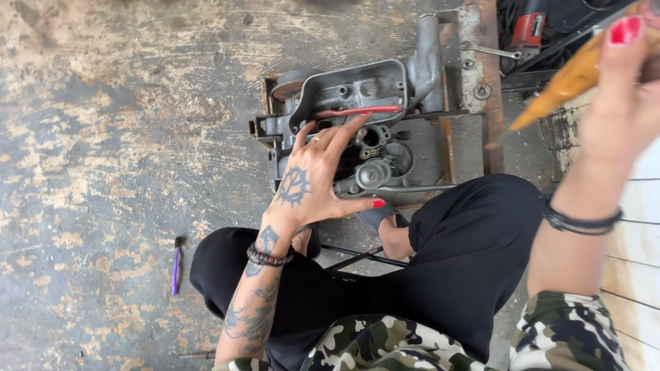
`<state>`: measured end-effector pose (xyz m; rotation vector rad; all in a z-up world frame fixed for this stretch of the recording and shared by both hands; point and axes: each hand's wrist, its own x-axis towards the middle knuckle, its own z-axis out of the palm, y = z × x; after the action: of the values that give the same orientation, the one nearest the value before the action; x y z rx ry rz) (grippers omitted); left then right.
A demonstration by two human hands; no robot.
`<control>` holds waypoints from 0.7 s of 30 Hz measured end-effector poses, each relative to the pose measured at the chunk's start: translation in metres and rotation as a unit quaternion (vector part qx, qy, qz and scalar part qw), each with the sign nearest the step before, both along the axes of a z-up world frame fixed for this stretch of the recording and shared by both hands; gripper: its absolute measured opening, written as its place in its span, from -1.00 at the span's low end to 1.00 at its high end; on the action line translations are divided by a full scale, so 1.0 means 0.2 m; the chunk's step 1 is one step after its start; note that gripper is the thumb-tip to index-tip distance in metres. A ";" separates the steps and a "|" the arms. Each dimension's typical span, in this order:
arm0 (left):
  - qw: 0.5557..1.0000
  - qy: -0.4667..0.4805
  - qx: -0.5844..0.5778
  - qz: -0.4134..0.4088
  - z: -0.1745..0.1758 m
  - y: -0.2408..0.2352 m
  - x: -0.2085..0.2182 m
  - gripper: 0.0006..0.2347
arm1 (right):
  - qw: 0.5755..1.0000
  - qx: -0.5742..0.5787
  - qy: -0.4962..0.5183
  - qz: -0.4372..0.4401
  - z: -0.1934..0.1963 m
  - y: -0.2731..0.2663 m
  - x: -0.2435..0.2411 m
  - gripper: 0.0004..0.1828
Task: Repairing and cleaning a motorcycle carburetor using a screwdriver, brush, and scraper
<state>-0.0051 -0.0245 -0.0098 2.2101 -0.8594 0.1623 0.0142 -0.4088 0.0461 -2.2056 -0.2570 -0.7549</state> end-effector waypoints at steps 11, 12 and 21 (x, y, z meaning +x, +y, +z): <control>0.999 0.024 -0.023 0.021 0.12 0.07 -0.02 -0.01 | 0.955 0.295 -0.005 -0.021 -0.14 0.06 0.11 -0.58; 0.999 0.025 -0.021 0.020 0.16 0.06 -0.03 -0.01 | 0.955 0.297 -0.004 -0.021 -0.15 0.05 0.10 -0.58; 0.996 -0.016 0.034 0.083 0.32 -0.04 -0.09 0.01 | 0.945 0.326 -0.025 -0.005 -0.17 0.13 0.07 -0.58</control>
<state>-0.0221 -0.0319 0.0541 2.3486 -0.7061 0.2513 0.0287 -0.3824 0.0126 -1.5622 -0.0086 -0.7666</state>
